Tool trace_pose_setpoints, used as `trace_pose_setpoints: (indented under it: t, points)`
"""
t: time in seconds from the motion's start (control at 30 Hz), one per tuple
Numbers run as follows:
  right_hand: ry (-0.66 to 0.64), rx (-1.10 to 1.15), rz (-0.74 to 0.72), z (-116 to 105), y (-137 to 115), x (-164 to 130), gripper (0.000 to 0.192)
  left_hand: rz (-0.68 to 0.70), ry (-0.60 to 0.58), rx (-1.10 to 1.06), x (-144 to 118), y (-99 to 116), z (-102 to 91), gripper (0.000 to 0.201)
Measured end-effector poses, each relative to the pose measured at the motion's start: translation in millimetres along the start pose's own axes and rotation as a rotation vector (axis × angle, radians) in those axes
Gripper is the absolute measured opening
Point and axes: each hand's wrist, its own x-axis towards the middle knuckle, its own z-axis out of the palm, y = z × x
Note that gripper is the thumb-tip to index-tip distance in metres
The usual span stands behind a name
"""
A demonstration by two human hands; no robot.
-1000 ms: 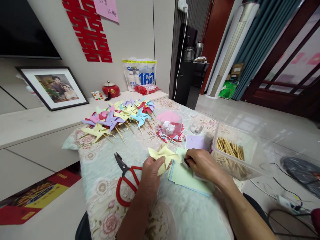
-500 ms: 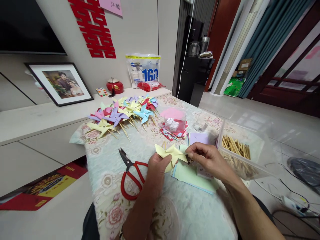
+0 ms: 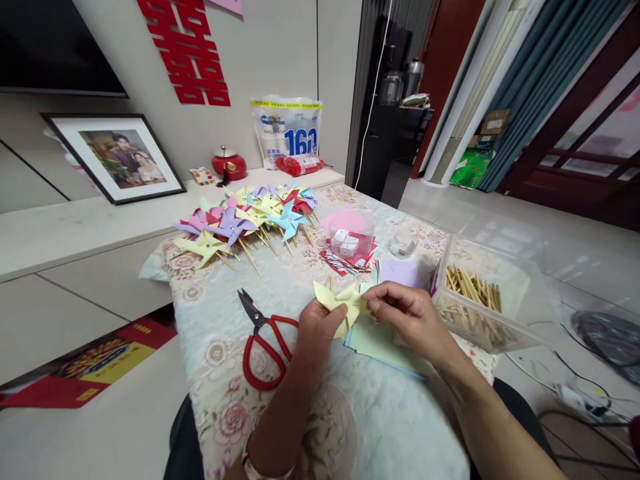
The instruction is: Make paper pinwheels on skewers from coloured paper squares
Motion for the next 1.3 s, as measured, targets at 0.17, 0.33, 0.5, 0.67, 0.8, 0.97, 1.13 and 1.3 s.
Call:
trace_pose_setpoints:
  t: [0.17,0.33,0.5,0.67,0.8,0.97,1.13,1.3]
  points:
    - [0.043,0.187,0.108,-12,8,5,0.024,0.006,0.042,-0.004,3,-1,-2.7,0.032]
    - [-0.2,-0.019,0.039,1,-1,-5,0.01,0.084,0.164,-0.018,6,3,-8.8,0.029]
    - [-0.362,-0.552,-0.132,27,-13,-18,0.017,0.104,0.265,-0.031,7,7,-13.5,0.019]
    - [-0.376,-0.897,-0.095,38,-14,-22,0.014,0.075,0.275,0.047,5,10,-10.7,0.02]
    - [-0.365,-0.882,-0.068,37,-15,-24,0.014,0.071,0.258,0.072,2,13,-8.8,0.023]
    - [-0.225,-0.514,-0.173,29,-11,-22,0.018,0.06,0.164,0.073,-1,11,-4.7,0.026]
    - [-0.1,-0.062,-0.01,24,4,-10,0.01,0.076,0.104,0.09,-1,0,-2.5,0.032]
    - [-0.086,0.168,0.109,27,13,-2,0.012,0.067,0.059,0.136,0,-8,-3.7,0.034]
